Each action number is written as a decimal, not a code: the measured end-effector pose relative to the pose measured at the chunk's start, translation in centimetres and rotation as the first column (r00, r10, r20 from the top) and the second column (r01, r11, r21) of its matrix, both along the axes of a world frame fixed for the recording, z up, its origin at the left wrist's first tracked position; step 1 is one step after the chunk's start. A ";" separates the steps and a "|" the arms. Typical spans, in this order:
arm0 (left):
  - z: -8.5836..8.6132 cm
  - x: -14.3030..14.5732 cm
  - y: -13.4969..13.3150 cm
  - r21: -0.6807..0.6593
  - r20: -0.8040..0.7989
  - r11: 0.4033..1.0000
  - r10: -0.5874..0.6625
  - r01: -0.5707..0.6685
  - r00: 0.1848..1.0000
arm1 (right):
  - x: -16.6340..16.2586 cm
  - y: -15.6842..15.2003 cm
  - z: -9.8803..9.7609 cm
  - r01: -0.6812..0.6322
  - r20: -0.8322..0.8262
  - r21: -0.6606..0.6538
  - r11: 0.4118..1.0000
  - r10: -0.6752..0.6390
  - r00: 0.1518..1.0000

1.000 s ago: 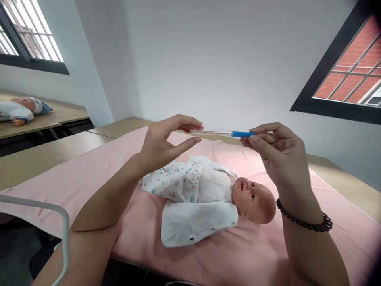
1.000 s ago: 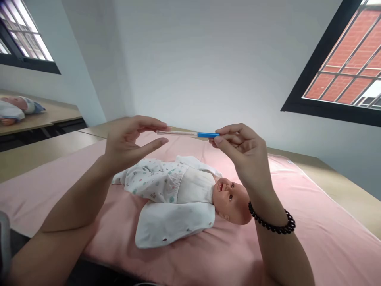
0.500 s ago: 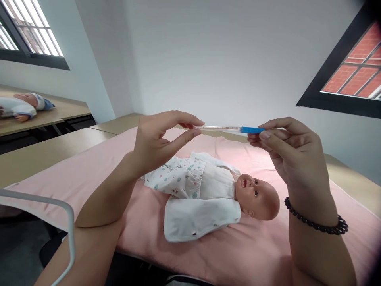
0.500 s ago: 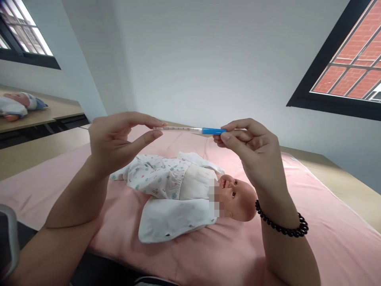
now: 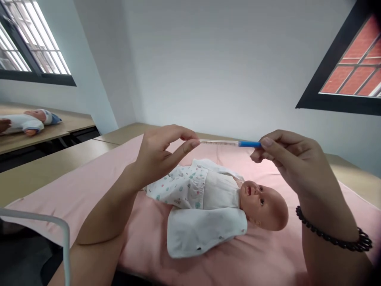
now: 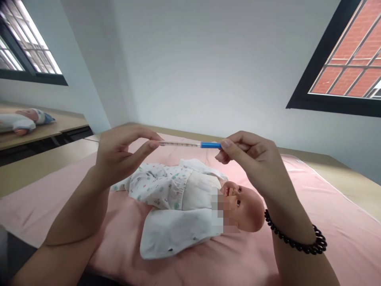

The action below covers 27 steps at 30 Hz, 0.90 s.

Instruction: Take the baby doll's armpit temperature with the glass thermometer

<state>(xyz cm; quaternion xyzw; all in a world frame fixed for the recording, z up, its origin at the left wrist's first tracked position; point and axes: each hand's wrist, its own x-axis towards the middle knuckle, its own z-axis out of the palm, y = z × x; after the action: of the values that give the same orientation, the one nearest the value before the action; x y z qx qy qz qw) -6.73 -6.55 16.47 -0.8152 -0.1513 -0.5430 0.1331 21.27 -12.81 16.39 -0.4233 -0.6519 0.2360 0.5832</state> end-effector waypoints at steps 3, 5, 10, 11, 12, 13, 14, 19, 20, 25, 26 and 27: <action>0.0 0.0 0.1 -0.020 -0.009 1.000 0.021 -0.021 1.000 | -0.2 0.0 0.2 0.025 0.024 -0.032 0.999 -0.024 0.999; 0.0 0.1 0.2 -0.032 -0.013 0.999 0.026 -0.027 1.000 | -0.1 0.2 0.0 0.033 0.028 -0.018 0.999 -0.032 0.999; 0.0 0.1 0.3 -0.045 -0.036 0.999 0.001 -0.003 0.999 | 0.3 0.6 -0.3 0.039 0.065 -0.052 0.998 -0.036 0.997; 0.1 0.1 0.2 -0.044 -0.038 0.999 0.000 -0.002 0.999 | 0.2 0.5 -0.3 0.045 0.062 -0.047 0.998 -0.042 0.997; 0.1 0.1 0.2 -0.045 -0.040 0.999 0.005 -0.007 0.999 | 0.0 0.4 -0.3 0.053 0.056 -0.035 0.998 -0.051 0.997; 0.1 0.1 0.1 -0.050 -0.042 0.999 0.015 -0.017 0.999 | -0.2 0.2 -0.2 0.063 0.051 -0.024 0.998 -0.062 0.997; 0.0 0.1 0.1 -0.057 -0.045 0.998 0.028 -0.031 0.999 | -0.3 0.1 -0.2 0.075 0.048 -0.016 0.997 -0.074 0.996; 0.0 0.0 0.3 -0.067 -0.046 0.995 0.068 -0.071 0.997 | -0.6 -0.2 -0.1 0.075 0.059 -0.005 0.997 -0.074 0.995; 0.0 0.0 0.4 -0.060 -0.040 0.995 0.073 -0.075 0.997 | -0.5 -0.1 -0.1 0.060 0.054 0.005 0.998 -0.061 0.997; 0.1 -0.2 0.7 -0.030 -0.031 0.998 0.059 -0.060 0.998 | -0.5 -0.1 0.1 0.019 0.059 -0.019 1.000 -0.018 0.998; 0.1 -0.2 0.7 -0.027 -0.034 0.998 0.050 -0.051 0.998 | -0.6 -0.1 0.1 0.026 0.060 -0.013 1.000 -0.026 0.998; 0.0 -0.1 0.7 -0.023 -0.033 0.999 0.044 -0.045 0.999 | -0.6 -0.2 0.1 0.031 0.057 0.002 1.000 -0.031 0.998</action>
<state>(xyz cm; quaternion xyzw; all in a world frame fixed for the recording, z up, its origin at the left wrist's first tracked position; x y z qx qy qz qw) -6.88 -5.88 16.51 -0.8218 -0.1736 -0.5249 0.1378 20.66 -13.01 16.50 -0.4395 -0.6619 0.2142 0.5683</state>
